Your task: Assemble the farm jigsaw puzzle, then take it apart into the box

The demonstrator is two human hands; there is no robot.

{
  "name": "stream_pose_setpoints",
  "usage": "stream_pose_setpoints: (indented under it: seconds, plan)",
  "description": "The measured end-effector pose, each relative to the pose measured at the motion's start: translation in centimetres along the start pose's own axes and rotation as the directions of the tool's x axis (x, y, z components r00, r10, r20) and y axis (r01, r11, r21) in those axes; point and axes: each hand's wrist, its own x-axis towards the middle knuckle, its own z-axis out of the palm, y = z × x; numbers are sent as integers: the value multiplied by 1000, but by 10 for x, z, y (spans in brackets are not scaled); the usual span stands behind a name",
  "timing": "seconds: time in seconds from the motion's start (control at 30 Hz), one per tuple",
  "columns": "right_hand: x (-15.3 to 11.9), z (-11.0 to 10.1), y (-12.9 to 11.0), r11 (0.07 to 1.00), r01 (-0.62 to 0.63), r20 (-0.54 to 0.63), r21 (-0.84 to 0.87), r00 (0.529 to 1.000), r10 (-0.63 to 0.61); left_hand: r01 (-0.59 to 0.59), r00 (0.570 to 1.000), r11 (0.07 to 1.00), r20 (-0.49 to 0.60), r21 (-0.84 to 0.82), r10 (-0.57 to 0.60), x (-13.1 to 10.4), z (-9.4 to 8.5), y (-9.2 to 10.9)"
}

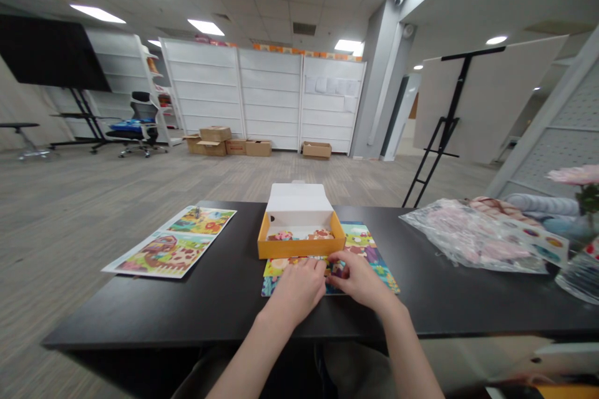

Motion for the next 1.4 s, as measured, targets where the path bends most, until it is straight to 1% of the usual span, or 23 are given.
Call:
stream_pose_setpoints:
  seconds: [0.1,0.2,0.3,0.37,0.47,0.57,0.67,0.77,0.9,1.07,1.2,1.4]
  plan:
    - [1,0,-2,999,13,6,-35,1000,-12,-8,1000,1000,0,1,8,0,1,0]
    - [2,0,-3,997,15,30,-74,999,-12,-15,1000,999,-8,-34,15,-1,0,-4]
    - [3,0,-3,993,-1,43,-118,999,7,-21,1000,996,-24,-87,18,-4,-2,-16]
    - [4,0,-3,991,-20,48,-129,998,26,4,999,996,-41,-94,-8,-8,-4,-27]
    - [5,1,-2,993,-28,58,-110,998,34,83,995,993,-52,-83,-87,-13,-4,-41]
    - [7,1,-1,996,-33,67,-80,997,39,77,995,994,-58,-74,-81,-16,0,-47]
    - [8,1,1,999,-38,88,-39,995,42,25,996,997,-87,-77,-31,-17,6,-45]
    - [9,0,3,999,-49,118,1,992,48,9,996,996,-90,-94,-18,-16,9,-41]
    - [11,-2,6,996,-68,157,55,986,59,15,997,995,-76,-100,-23,-13,9,-38]
    - [14,-5,10,991,-70,205,115,978,45,33,995,995,-87,-98,-42,-12,10,-37]
    - [16,-6,11,990,-79,221,113,974,53,41,996,995,-77,-95,-48,-11,11,-37]
    - [18,-8,6,986,-98,252,132,966,62,42,996,994,-73,-100,-50,-9,10,-38]
